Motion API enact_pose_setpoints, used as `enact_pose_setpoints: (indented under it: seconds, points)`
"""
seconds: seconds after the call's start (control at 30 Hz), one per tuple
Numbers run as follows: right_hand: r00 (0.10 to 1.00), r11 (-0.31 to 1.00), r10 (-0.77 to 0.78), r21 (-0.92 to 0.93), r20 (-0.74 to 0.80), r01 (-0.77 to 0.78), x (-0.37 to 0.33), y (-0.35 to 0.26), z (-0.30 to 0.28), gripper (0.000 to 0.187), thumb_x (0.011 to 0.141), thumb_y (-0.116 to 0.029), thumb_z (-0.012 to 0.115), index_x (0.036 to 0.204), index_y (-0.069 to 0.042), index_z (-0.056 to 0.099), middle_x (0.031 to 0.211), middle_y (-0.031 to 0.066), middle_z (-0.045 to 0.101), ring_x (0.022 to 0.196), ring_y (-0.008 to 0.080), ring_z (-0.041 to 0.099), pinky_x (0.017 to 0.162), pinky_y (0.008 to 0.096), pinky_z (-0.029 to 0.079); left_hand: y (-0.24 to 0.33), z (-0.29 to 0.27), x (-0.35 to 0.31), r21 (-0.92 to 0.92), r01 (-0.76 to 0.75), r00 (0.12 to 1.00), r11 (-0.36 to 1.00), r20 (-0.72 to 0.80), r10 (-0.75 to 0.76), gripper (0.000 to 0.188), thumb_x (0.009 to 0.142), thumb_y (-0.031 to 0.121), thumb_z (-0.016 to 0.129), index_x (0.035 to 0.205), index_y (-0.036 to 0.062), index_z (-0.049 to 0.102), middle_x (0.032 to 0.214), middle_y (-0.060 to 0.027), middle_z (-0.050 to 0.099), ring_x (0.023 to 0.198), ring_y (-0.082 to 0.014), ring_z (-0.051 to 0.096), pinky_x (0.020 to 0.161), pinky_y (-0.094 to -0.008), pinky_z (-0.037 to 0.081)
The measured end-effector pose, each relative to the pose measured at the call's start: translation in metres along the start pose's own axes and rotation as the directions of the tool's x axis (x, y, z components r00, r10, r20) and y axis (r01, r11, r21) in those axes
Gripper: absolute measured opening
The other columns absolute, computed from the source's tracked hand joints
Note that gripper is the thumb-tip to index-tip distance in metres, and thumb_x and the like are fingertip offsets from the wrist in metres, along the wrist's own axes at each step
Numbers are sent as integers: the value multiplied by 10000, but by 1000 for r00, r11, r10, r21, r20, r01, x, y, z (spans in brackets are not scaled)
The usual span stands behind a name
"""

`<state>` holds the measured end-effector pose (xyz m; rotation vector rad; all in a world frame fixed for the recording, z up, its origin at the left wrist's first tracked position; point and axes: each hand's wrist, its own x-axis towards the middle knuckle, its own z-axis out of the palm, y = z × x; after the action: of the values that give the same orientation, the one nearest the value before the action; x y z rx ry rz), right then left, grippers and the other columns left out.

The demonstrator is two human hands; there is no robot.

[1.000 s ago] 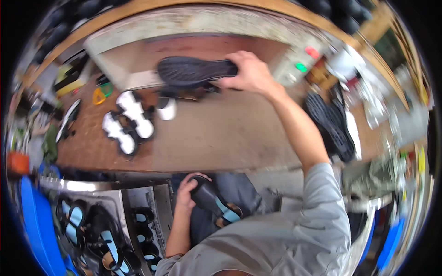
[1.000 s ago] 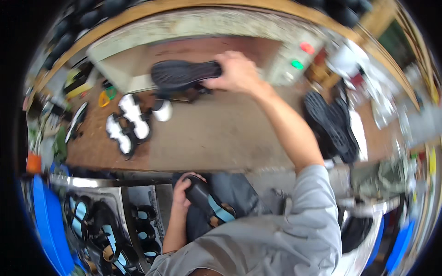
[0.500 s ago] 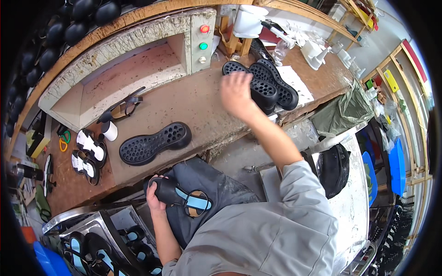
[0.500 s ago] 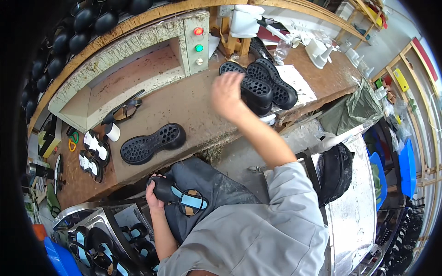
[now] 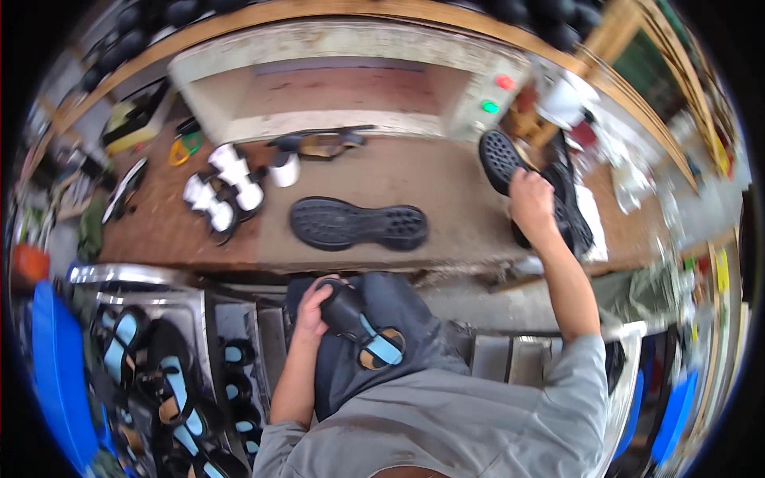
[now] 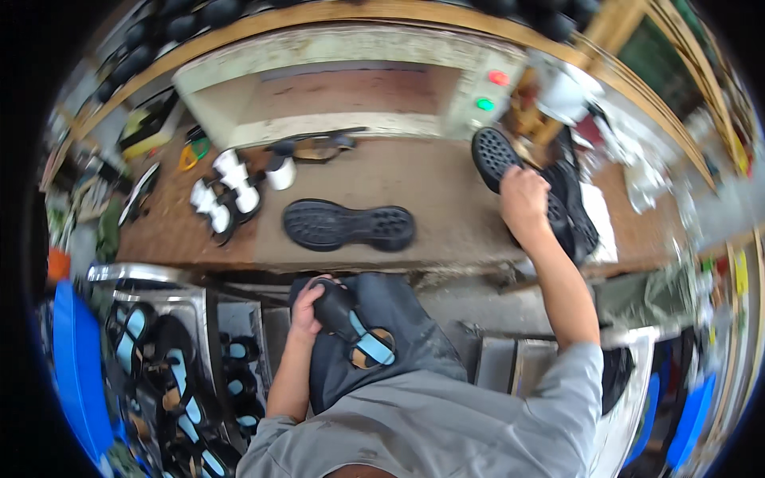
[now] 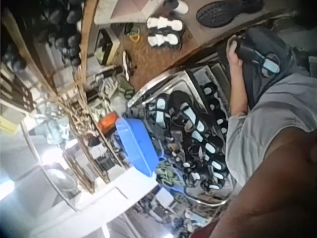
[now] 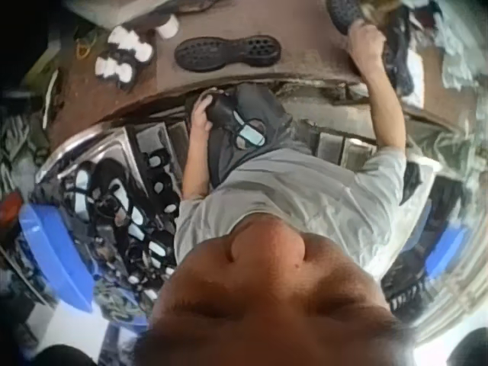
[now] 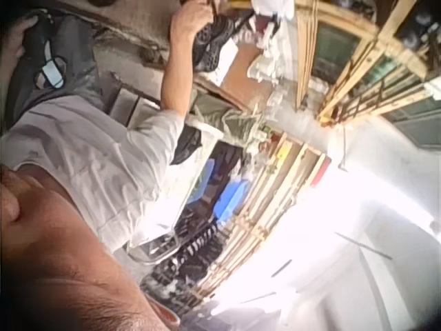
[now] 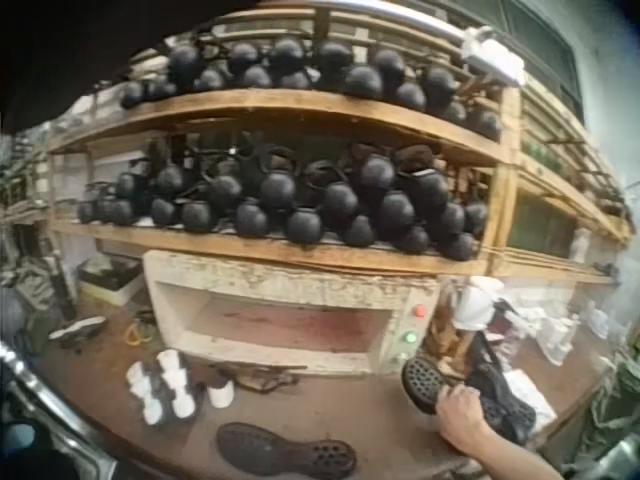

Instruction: The person assembles black sandals by hand, pressing the sole onto the upper part of the shoe. They repeatedly pick up a sandal, align the components, and press them together to secure the fit. The person handles multiple sandals one at a time, inspecting the joints and ensuring the parts are attached before placing them on a nearby shelf.

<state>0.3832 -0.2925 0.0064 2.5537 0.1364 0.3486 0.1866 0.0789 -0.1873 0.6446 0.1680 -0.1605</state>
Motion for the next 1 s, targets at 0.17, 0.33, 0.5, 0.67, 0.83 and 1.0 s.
enact_pose_setpoints:
  seconds: [0.17,0.33,0.5,0.67,0.83,1.0]
  points:
    - [914,936,-268,141,-304,322,59,-71,-84,460,668,-123,673,1070,38,517,878,171,589,788,310,626,690,365,510,7,-14,-3,-6,11,999,1000,-31,-11,338,834,126,588,1130,-27,535,1065,-181,614,987,-295,612,879,-396,499]
    - [775,873,-407,43,-483,486,200,-164,-79,275,707,-107,618,964,-35,554,838,126,631,781,260,650,667,371,509,4,-12,1,-59,41,999,997,-24,-43,356,827,139,619,1137,-17,536,1077,-189,610,1017,-321,601,894,-432,492]
    - [751,787,-587,3,-302,616,279,-268,-91,431,764,-205,578,1166,-63,513,1023,147,579,969,284,586,811,403,476,15,-15,-8,-44,1,1000,999,18,-1,336,859,127,595,1158,-15,530,1147,-197,592,1078,-303,579,927,-420,475]
    - [706,833,-483,-24,-519,552,333,-302,-17,381,857,-241,499,1195,-67,507,1139,161,538,1096,279,523,964,402,396,14,-6,-7,-152,-23,992,988,120,41,370,885,165,579,1206,-2,500,1172,-201,579,1098,-346,562,943,-458,459]
    - [501,400,-359,355,-787,845,180,-199,-108,331,840,-144,590,1159,-54,579,1112,163,611,1040,274,583,928,412,440,24,4,-22,-123,-81,996,989,-39,77,394,875,241,582,1189,14,512,1119,-216,586,1056,-393,573,911,-507,470]
    - [823,-225,-408,917,-396,329,-19,-136,-85,261,852,-149,665,1059,4,624,909,132,682,874,220,658,771,337,521,79,72,-37,-151,-291,956,945,-28,291,360,931,296,492,1183,39,504,1107,-208,584,1040,-371,574,899,-480,479]
